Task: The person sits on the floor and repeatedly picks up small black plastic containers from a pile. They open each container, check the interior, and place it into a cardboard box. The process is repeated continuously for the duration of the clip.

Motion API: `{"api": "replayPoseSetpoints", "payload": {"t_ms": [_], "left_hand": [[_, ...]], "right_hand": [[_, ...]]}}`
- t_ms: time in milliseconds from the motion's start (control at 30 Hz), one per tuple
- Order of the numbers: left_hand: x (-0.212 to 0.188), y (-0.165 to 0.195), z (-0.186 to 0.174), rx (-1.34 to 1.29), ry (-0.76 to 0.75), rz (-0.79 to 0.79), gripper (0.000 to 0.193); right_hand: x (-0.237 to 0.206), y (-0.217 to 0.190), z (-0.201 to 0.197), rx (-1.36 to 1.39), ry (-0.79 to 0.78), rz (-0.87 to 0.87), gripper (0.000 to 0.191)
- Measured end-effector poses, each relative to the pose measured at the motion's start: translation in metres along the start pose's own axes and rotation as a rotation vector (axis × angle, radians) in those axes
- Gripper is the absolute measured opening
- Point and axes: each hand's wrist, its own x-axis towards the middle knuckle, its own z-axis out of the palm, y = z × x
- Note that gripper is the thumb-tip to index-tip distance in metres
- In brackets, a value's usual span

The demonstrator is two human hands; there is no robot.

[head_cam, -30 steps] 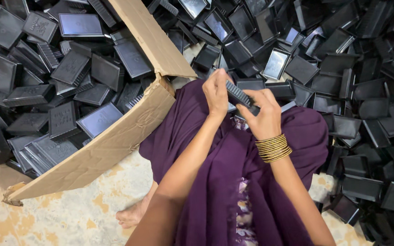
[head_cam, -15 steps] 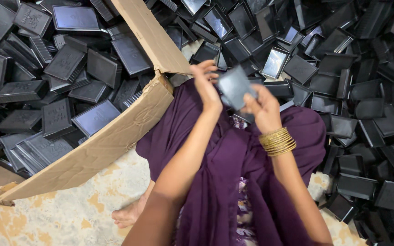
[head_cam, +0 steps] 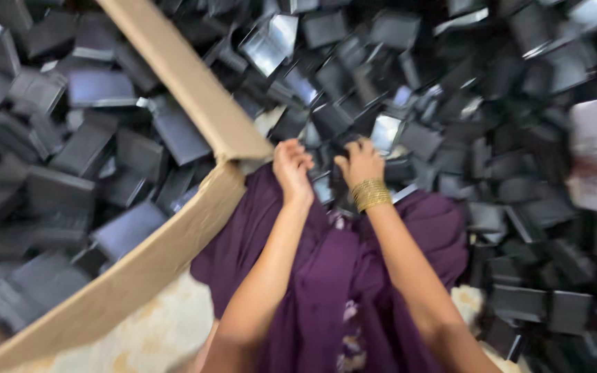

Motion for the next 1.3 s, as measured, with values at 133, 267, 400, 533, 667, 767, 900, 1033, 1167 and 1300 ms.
{"api": "replayPoseSetpoints", "payload": {"t_ms": [133, 267, 400, 533, 667, 767, 900, 1033, 1167, 1300], "left_hand": [[-0.013, 0.005, 0.01, 0.173, -0.131, -0.115, 0.036], [-0.033, 0.022, 0.032, 0.307, -0.232, -0.174, 0.047], [-0.053, 0.036, 0.05, 0.286, -0.401, -0.319, 0.059], [-0.059, 0.045, 0.054, 0.094, -0.379, -0.219, 0.057], [-0.063, 0.041, 0.054, 0.124, -0.387, -0.399, 0.057], [-0.07, 0.031, 0.058, 0.124, -0.464, -0.487, 0.063], [-0.072, 0.03, 0.057, 0.07, -0.493, -0.46, 0.057], [-0.067, 0.041, 0.052, 0.033, -0.469, -0.324, 0.055], [-0.07, 0.043, 0.059, 0.096, -0.413, -0.239, 0.059], [-0.079, 0.043, 0.071, 0.218, -0.424, -0.155, 0.053]], "right_hand": [[-0.014, 0.054, 0.005, 0.189, -0.112, 0.081, 0.019], [-0.019, 0.042, -0.025, 0.433, -0.011, 0.062, 0.015], [-0.042, 0.002, -0.069, 0.716, -0.251, 0.038, 0.02], [-0.05, -0.013, -0.102, 0.716, -0.063, -0.059, 0.024], [-0.032, -0.009, -0.115, 0.551, 0.247, 0.265, 0.025], [-0.026, -0.021, -0.111, 0.508, 0.245, 0.235, 0.033], [-0.043, -0.055, -0.094, 0.518, 0.043, 0.028, 0.046], [-0.055, -0.055, -0.093, 0.542, -0.029, 0.01, 0.041], [-0.053, -0.037, -0.1, 0.534, -0.188, -0.047, 0.047], [-0.048, -0.028, -0.104, 0.825, -0.147, 0.22, 0.059]]}}
